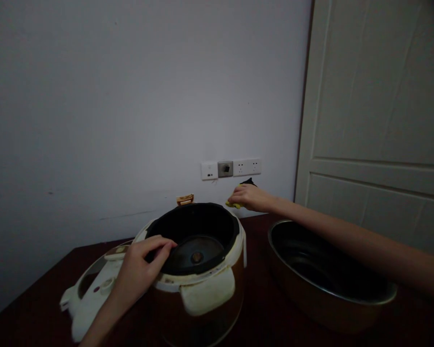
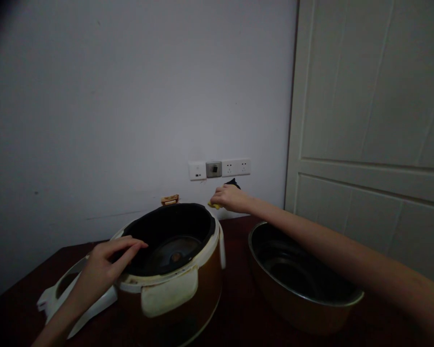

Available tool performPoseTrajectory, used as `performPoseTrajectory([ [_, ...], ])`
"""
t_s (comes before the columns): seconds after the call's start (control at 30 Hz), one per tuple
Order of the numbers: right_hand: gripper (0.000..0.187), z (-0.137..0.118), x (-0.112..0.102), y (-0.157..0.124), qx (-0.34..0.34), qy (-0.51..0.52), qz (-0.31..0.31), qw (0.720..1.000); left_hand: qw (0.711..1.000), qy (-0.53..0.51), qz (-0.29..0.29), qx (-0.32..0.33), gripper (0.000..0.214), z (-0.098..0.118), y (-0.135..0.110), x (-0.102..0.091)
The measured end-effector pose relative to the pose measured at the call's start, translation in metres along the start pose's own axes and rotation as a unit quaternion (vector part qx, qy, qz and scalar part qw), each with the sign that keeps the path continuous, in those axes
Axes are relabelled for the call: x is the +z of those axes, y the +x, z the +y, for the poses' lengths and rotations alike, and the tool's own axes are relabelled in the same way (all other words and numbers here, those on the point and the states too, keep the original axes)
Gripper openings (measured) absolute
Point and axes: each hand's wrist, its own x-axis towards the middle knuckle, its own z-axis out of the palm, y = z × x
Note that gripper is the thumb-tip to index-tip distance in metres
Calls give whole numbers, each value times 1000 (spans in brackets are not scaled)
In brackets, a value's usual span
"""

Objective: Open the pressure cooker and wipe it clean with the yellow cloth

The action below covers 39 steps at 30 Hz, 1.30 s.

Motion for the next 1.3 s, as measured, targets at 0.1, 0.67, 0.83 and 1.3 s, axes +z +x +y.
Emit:
performPoseTrajectory([
  [0.1, 32, 4, 5, 9, -48, -28, -1, 998, 1000, 2, 2, 6, 23, 1, 0, 0],
  [0.67, 32, -10, 6, 0, -24, 151, 4, 988, 1000, 6, 12, 15, 21, -1, 0, 1],
  [0.83, 35, -20, 0, -11, -4, 170, -2, 985, 1000, 8, 10, 9, 21, 1, 0, 2],
  [1.3, 39, -62, -24, -32, 49, 104, -25, 993, 1000, 7, 5, 13, 21, 0, -1, 0],
])
